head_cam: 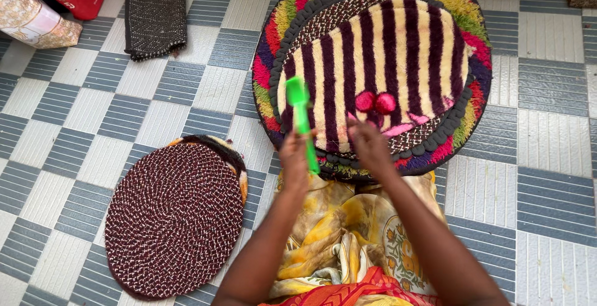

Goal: The person cleans a small round rug by hand with a green brush, using repetitive scrubbing motions across the striped surface while sitting on a tiled floor.

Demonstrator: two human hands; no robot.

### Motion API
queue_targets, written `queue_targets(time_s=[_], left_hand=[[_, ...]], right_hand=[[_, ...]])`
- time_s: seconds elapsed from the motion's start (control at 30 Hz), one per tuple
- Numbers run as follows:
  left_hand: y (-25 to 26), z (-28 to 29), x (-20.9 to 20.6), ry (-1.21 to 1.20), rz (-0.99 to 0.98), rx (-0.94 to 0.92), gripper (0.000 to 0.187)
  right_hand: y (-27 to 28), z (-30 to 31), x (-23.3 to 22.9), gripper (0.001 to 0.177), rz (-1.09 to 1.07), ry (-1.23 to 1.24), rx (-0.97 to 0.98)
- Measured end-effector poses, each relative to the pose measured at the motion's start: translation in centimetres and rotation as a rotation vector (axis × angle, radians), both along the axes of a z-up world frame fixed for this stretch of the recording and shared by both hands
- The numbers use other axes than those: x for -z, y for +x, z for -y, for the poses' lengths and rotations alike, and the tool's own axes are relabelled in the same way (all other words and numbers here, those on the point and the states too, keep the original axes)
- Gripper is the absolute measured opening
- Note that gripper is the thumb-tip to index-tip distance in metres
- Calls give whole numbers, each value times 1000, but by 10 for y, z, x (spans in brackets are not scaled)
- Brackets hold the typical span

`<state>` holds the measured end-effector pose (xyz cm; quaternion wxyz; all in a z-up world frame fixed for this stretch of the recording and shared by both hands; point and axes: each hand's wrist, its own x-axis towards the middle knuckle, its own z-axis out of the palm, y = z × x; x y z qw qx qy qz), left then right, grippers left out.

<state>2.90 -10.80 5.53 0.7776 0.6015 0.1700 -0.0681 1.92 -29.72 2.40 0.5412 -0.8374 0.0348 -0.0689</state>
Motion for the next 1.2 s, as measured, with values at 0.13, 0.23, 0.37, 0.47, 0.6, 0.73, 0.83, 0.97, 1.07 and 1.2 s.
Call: queue_targets(time_s=[0.13, 0.23, 0.37, 0.47, 0.6, 0.73, 0.83, 0.97, 1.07, 1.2], left_hand=[[-5, 70, -12, -49, 101, 91, 18], [-8, 100, -2, 37, 203, 263, 20], [18, 109, 25, 588, 564, 524, 33], [67, 108, 37, 1122, 480, 615, 52], [87, 86, 39, 1564, 383, 690, 65], [82, 88, 30, 1573, 299, 741, 69], [83, 91, 26, 1622, 284, 772, 69], [82, 92, 28, 1650, 275, 787, 70], [82, 91, 29, 1646, 284, 777, 70], [82, 91, 30, 1653, 276, 783, 70]], right_hand=[[-22, -24, -27, 38, -174, 452, 11], [-27, -2, -35, 37, -180, 442, 229], [-34, 58, -23, 41, -88, 502, 326], [-36, 88, 2, 40, -284, 497, 365], [-48, 106, 30, 45, -401, 406, 236], [-50, 146, 44, 38, -396, 205, 474], [-56, 169, 36, 36, -234, 211, 585], [-52, 175, 22, 33, -367, 154, 520], [-47, 187, 24, 30, -284, 87, 590], [-47, 204, 34, 29, 48, 87, 609]])
